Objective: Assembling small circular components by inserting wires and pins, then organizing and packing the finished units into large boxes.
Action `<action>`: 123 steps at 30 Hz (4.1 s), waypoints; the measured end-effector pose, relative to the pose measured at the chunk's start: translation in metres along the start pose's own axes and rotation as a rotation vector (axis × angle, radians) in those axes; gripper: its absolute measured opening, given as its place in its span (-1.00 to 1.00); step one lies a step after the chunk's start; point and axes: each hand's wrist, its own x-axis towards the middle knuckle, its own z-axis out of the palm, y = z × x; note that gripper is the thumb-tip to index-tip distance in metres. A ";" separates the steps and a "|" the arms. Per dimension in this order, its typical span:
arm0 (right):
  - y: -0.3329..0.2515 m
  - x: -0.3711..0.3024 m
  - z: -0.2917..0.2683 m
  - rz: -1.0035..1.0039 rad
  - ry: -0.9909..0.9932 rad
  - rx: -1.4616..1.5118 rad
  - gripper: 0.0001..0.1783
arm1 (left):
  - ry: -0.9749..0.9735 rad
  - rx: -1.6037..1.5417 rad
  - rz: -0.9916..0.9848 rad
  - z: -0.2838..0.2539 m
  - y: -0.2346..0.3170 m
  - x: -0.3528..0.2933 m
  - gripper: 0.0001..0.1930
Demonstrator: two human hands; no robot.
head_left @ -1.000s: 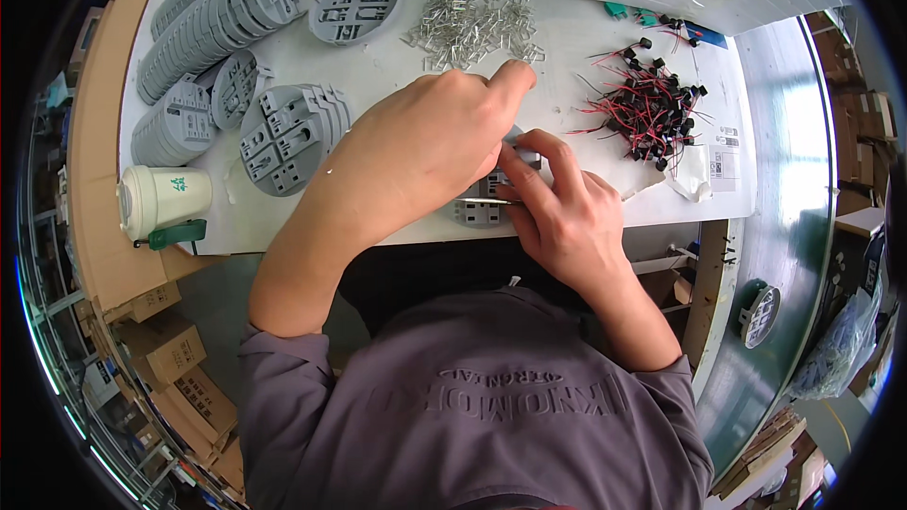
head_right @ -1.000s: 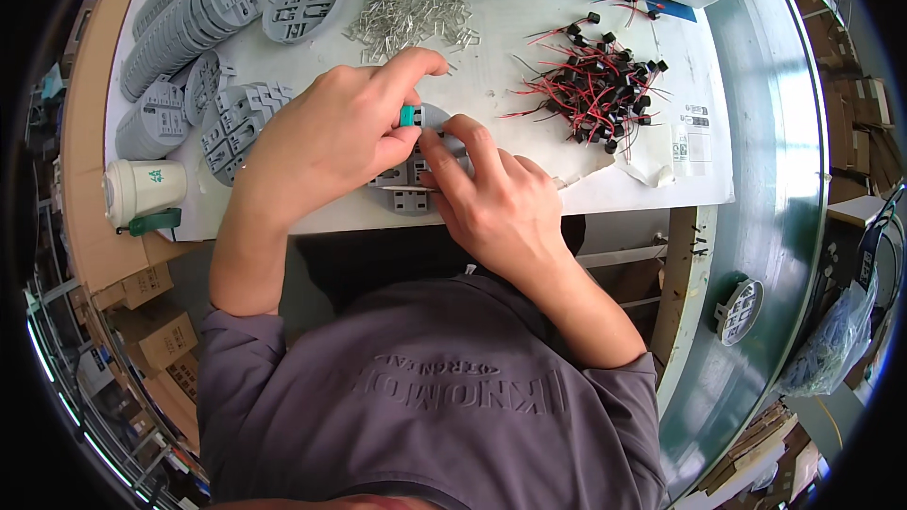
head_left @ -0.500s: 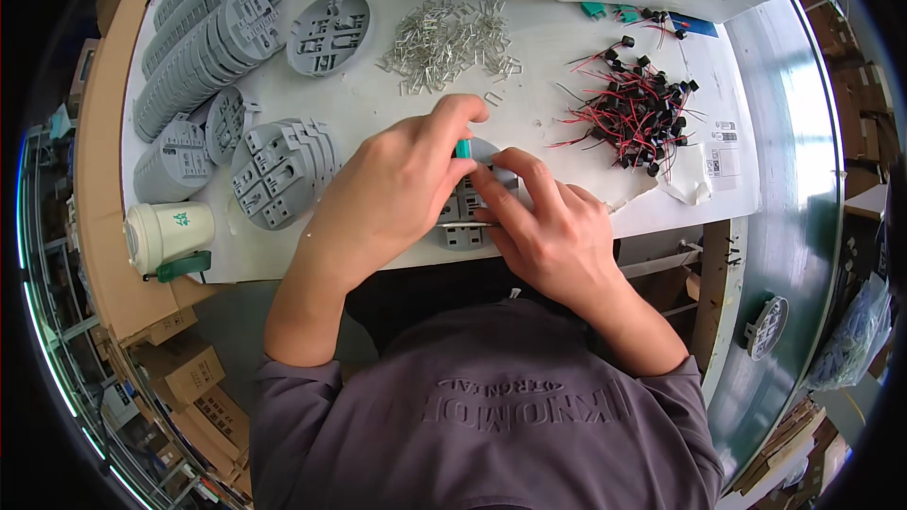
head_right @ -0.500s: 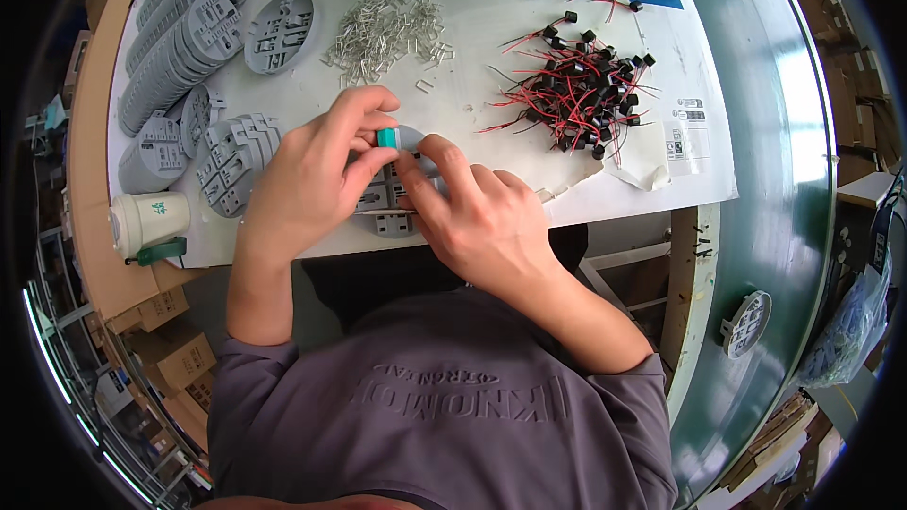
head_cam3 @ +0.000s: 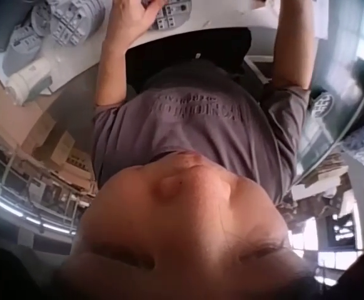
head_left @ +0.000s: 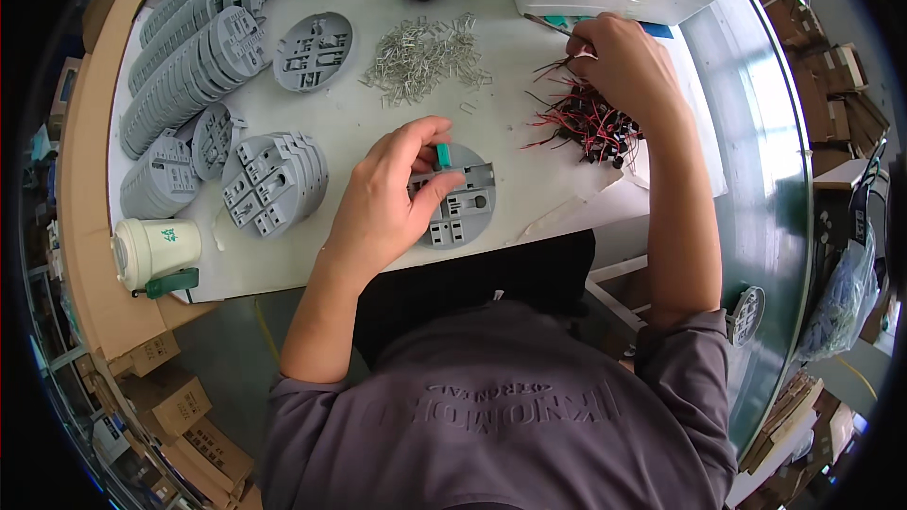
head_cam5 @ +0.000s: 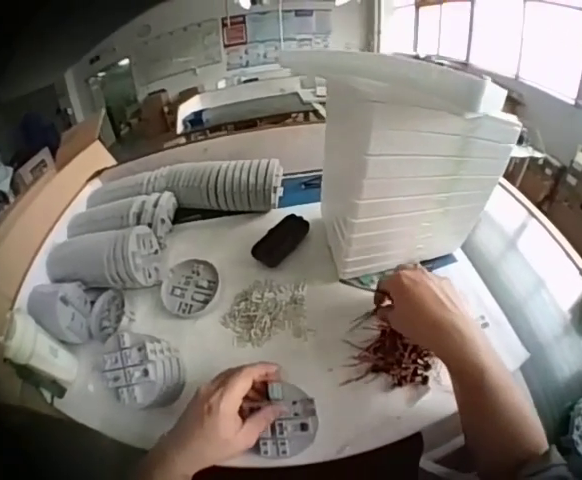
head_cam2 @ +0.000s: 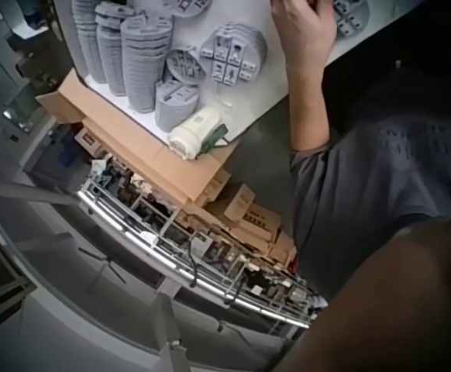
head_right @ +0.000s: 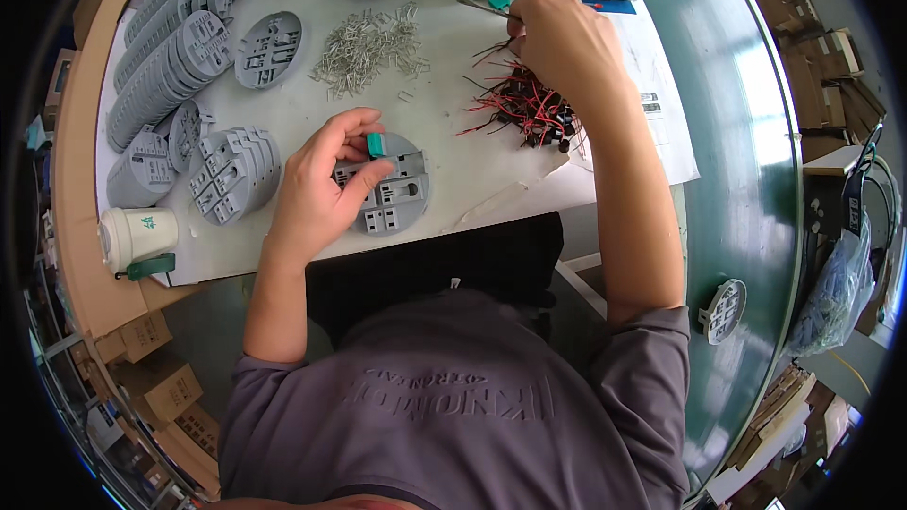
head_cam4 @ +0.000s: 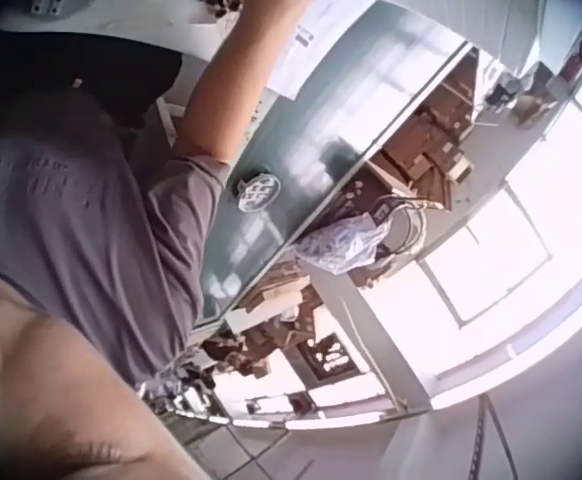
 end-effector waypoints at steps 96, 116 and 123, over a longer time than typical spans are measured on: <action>-0.120 -0.097 0.077 -0.273 0.215 1.516 -0.36 | 0.087 0.302 0.050 0.011 -0.004 -0.032 0.16; -0.073 -0.111 -0.023 -0.180 -0.162 0.385 -0.79 | 0.297 -0.279 -0.057 0.000 -0.004 -0.054 -0.08; -0.095 -0.104 -0.028 -0.311 -0.350 0.055 -0.69 | 0.062 0.021 -0.006 0.001 -0.008 -0.041 0.02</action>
